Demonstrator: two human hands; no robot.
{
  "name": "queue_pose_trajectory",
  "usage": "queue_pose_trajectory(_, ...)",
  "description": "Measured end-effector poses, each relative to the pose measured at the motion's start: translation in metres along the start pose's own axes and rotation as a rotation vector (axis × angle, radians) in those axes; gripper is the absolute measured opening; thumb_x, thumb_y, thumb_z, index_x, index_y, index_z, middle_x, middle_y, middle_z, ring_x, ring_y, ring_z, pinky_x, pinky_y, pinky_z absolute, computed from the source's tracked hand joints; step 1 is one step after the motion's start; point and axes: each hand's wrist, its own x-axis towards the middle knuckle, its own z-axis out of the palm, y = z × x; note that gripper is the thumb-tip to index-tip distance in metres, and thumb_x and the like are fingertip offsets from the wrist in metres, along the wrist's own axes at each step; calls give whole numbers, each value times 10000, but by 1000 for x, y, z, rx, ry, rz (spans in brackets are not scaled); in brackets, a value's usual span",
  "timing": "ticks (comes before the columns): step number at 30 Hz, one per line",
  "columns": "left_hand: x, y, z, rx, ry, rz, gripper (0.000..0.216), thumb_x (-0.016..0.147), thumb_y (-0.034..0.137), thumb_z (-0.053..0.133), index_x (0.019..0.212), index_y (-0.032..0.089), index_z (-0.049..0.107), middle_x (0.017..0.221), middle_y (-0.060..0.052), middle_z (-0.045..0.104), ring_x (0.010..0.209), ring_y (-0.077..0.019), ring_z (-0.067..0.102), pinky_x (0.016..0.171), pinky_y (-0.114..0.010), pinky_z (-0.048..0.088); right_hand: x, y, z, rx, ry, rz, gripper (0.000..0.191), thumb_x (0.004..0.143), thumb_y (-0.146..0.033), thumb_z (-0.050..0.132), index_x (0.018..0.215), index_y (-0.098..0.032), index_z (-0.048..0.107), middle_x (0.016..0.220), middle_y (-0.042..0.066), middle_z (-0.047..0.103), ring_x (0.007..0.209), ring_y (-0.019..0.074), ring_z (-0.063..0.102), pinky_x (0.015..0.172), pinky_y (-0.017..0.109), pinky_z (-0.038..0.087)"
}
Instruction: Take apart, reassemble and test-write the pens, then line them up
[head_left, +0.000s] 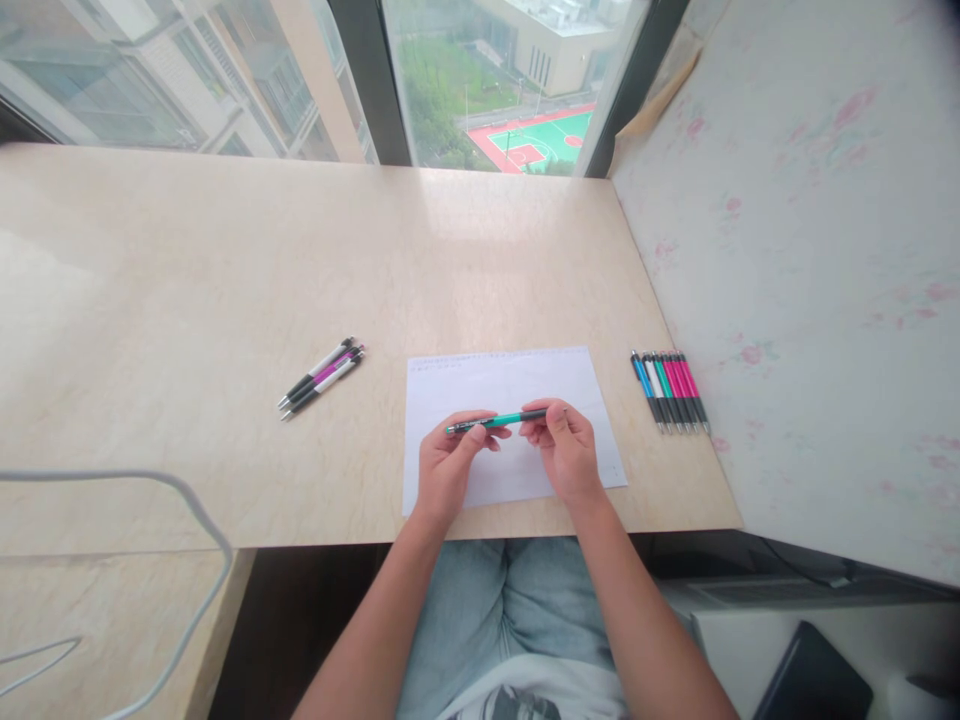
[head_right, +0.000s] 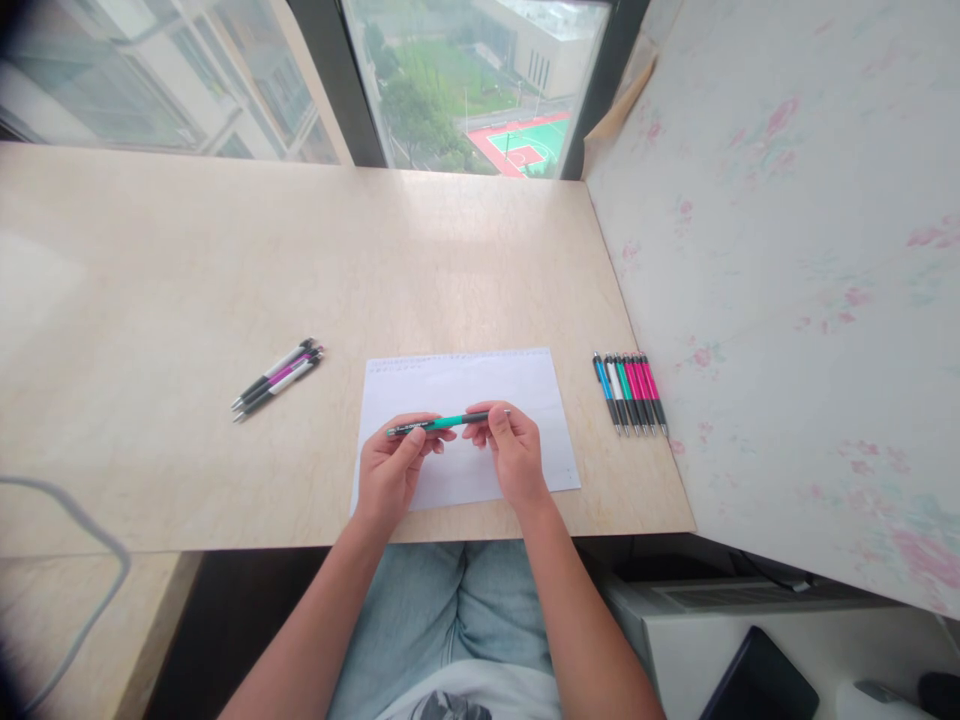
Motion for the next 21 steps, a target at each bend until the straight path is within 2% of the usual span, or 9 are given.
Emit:
queue_pose_trajectory(4,2,2,2,-98,-11,-78,215,812,329,743,941,157,742,797,-89,754,757,-202,705,679,-298,507,-4,1,0,-52,9,-46,349,922,-512,574,924,-201,732,691,40,691,620,150,594,586,296,462)
queue_pose_trajectory(8,5,3,2,-147,40,-120,259,819,392,729,868,138,729,758,-90,747,636,-160,668,620,-279,498,-8,3,4,-110,-9,-87,345,919,-513,576,943,-207,735,710,49,713,629,168,601,612,329,480)
queue_pose_trajectory(13,7,2,1,-175,89,-97,254,805,398,742,839,148,711,720,-67,727,630,-151,658,606,-266,488,-7,4,8,-109,-51,-125,308,934,-466,569,965,-211,740,747,57,714,665,174,611,620,336,478)
queue_pose_trajectory(17,7,1,1,-158,113,-74,244,812,397,737,852,158,709,744,-55,721,664,-151,664,634,-268,489,-7,1,4,-131,-50,-104,274,895,-448,631,974,-210,741,692,36,677,627,167,593,578,322,465)
queue_pose_trajectory(21,5,1,0,-80,94,-26,223,839,386,712,881,167,716,840,-65,730,720,-154,662,682,-283,495,-5,-7,-4,-284,-1,-141,263,912,-435,607,892,-210,741,628,13,642,548,142,545,520,295,445)
